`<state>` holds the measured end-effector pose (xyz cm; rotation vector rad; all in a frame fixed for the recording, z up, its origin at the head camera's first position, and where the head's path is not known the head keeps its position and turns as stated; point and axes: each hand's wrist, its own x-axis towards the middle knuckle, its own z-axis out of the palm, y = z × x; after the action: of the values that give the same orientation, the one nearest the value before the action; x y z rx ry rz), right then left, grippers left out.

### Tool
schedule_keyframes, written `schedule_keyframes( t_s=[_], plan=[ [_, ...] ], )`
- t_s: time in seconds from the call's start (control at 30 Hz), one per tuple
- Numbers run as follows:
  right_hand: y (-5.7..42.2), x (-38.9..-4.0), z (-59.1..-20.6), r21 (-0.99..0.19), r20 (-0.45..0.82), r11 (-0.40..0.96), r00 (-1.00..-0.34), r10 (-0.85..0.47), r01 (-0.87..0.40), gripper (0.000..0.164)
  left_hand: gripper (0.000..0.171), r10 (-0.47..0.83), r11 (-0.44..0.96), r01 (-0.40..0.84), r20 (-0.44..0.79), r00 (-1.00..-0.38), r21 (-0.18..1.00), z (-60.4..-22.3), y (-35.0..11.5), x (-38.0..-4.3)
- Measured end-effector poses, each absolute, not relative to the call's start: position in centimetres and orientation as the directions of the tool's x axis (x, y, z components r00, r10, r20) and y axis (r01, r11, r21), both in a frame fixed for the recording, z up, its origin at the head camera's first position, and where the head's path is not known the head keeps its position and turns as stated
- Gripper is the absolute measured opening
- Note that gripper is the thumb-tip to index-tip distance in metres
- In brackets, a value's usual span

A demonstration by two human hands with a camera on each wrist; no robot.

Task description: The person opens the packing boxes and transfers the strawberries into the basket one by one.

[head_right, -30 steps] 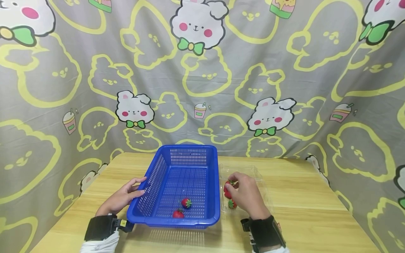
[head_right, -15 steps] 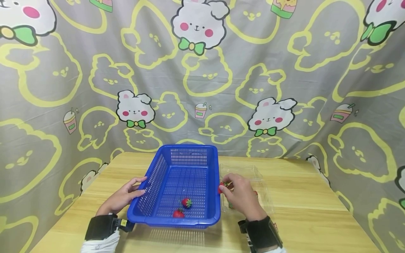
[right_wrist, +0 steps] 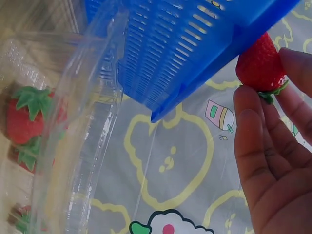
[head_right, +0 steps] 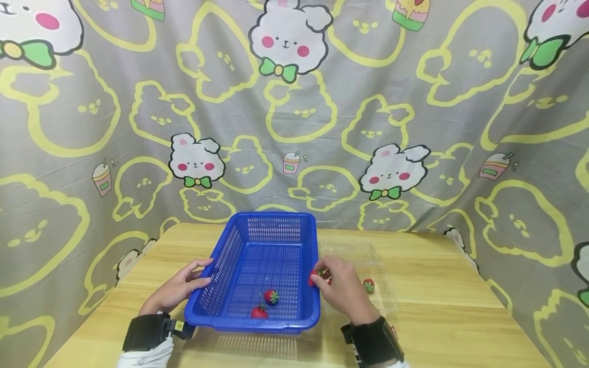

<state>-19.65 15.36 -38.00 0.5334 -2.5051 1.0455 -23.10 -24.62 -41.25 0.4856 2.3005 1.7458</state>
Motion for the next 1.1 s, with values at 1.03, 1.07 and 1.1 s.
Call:
schedule_keyframes(
  t_s=[1.03, 1.07, 1.1],
  plan=[
    [13.1, -19.7, -39.7, -0.406, 0.635, 0.615, -0.693, -0.342, -0.676, 0.017, 0.058, 0.386, 0.250, 0.132, 0.026, -0.922, 0.959, -41.1, -24.5, -22.9],
    [13.1, -19.7, -39.8, -0.394, 0.643, 0.615, -0.683, -0.346, -0.683, 0.017, 0.058, 0.386, 0.251, 0.131, 0.025, -0.922, 0.959, -41.1, -24.5, -22.9],
    [13.0, -19.7, -39.8, -0.384, 0.650, 0.615, -0.675, -0.350, -0.689, 0.017, 0.059, 0.385, 0.251, 0.130, 0.024, -0.922, 0.959, -41.1, -24.5, -22.9]
  ],
)
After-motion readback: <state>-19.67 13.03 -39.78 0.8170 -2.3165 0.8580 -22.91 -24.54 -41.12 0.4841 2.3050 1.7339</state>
